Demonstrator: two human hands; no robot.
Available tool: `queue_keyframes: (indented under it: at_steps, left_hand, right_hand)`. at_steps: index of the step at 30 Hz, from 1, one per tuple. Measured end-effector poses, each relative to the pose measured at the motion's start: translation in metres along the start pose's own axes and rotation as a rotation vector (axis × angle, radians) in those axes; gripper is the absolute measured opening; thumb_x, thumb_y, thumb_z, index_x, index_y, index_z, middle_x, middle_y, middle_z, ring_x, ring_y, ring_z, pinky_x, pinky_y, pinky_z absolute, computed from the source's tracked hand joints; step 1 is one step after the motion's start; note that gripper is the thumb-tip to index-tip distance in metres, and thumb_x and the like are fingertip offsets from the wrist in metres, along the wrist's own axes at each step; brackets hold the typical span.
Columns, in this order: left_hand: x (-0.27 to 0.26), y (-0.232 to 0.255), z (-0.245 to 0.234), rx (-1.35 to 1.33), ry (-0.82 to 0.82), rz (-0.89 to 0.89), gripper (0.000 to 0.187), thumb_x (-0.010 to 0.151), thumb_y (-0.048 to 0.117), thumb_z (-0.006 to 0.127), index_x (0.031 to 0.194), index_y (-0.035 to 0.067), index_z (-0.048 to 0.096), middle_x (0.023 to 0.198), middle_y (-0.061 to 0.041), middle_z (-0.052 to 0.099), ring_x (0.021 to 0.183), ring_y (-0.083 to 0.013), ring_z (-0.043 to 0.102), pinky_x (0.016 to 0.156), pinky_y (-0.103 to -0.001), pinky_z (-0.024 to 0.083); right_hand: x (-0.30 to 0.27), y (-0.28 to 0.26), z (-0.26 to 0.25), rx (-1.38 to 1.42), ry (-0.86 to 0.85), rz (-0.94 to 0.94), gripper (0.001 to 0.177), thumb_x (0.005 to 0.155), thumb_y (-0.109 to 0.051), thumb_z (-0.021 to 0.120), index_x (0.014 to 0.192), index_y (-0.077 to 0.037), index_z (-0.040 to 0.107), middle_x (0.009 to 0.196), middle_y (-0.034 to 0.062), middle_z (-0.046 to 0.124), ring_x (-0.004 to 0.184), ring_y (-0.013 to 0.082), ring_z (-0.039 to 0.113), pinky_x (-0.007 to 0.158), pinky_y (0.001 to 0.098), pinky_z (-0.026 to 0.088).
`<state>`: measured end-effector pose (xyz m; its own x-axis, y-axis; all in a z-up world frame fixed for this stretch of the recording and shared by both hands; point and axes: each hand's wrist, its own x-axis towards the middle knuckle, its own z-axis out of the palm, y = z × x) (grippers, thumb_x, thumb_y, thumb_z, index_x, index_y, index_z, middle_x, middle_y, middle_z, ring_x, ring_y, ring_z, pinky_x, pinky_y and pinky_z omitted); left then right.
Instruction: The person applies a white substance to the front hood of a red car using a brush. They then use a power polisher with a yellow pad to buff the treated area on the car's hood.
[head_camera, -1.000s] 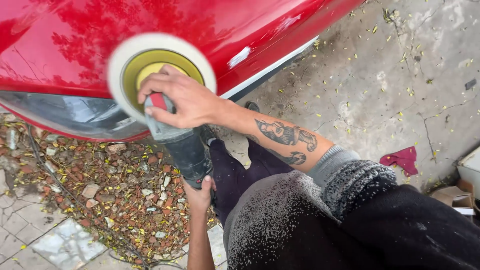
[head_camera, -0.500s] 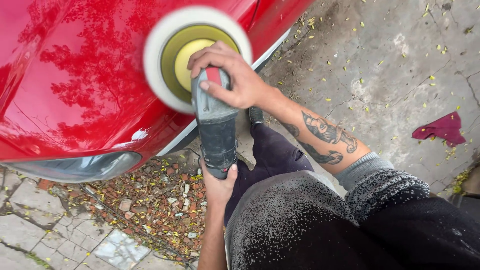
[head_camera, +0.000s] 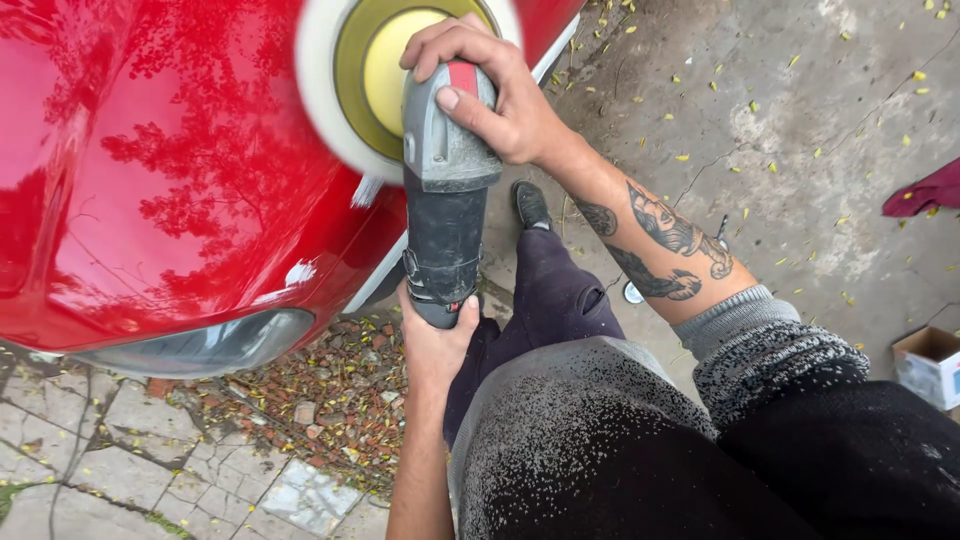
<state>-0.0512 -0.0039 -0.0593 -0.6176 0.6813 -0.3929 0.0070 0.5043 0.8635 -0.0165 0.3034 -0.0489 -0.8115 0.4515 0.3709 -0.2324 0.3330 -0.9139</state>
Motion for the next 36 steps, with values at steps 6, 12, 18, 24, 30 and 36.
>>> queue_keyframes:
  at_steps: [6,12,18,24,30,36]
  left_hand:
    - [-0.027,-0.054,-0.078,0.088,-0.01,-0.048,0.075,0.078,0.025,0.082,0.138,-0.001,0.045,0.114,-0.017,0.069,0.1,-0.0244,0.07,0.089,-0.04,0.058]
    - [-0.062,-0.105,-0.155,0.23,0.036,0.018,0.083,0.075,0.02,0.083,0.142,-0.004,0.039,0.116,-0.02,0.065,0.102,-0.0278,0.066,0.09,-0.044,0.053]
    - [-0.08,-0.103,-0.192,0.266,0.117,-0.485,0.092,0.066,0.023,0.08,0.145,0.004,0.037,0.105,-0.023,0.067,0.079,-0.0394,0.065,0.07,-0.053,0.055]
    - [-0.056,-0.068,-0.17,0.822,0.06,-0.252,0.098,0.071,0.029,0.088,0.149,0.006,0.033,0.106,-0.032,0.069,0.093,-0.0484,0.07,0.081,-0.056,0.055]
    - [-0.023,-0.017,-0.117,0.863,0.023,-0.093,0.095,0.074,0.038,0.086,0.146,0.002,0.033,0.097,-0.032,0.071,0.086,-0.0489,0.071,0.076,-0.056,0.058]
    - [0.011,0.034,-0.061,0.892,-0.029,-0.049,0.093,0.076,0.042,0.086,0.142,0.001,0.035,0.093,-0.03,0.072,0.083,-0.0483,0.072,0.073,-0.057,0.058]
  right_hand:
    - [-0.018,-0.015,0.094,-0.055,0.085,-0.005,0.032,0.097,-0.034,0.059,0.117,-0.011,0.068,0.13,0.0097,0.066,0.126,0.0248,0.057,0.117,0.0465,0.044]
    - [-0.047,-0.027,0.185,-0.014,0.099,-0.025,0.03,0.093,-0.031,0.059,0.114,-0.012,0.068,0.133,0.0093,0.065,0.129,0.0256,0.057,0.116,0.0462,0.043]
    - [-0.082,-0.046,0.226,0.128,0.176,0.035,0.026,0.095,-0.024,0.06,0.115,-0.008,0.064,0.145,0.0139,0.056,0.136,0.0298,0.054,0.12,0.0473,0.041]
    - [-0.094,-0.029,0.201,0.2,0.443,0.187,0.031,0.1,-0.033,0.06,0.116,-0.006,0.063,0.14,0.0151,0.059,0.131,0.03,0.06,0.117,0.0436,0.046]
    - [-0.08,-0.012,0.124,0.214,0.526,0.161,0.04,0.102,-0.04,0.056,0.117,-0.004,0.064,0.137,0.0157,0.059,0.126,0.0278,0.061,0.113,0.0414,0.048]
    - [-0.059,0.003,0.048,0.194,0.553,0.146,0.041,0.102,-0.041,0.053,0.118,-0.005,0.065,0.131,0.0142,0.061,0.122,0.0251,0.063,0.108,0.04,0.051]
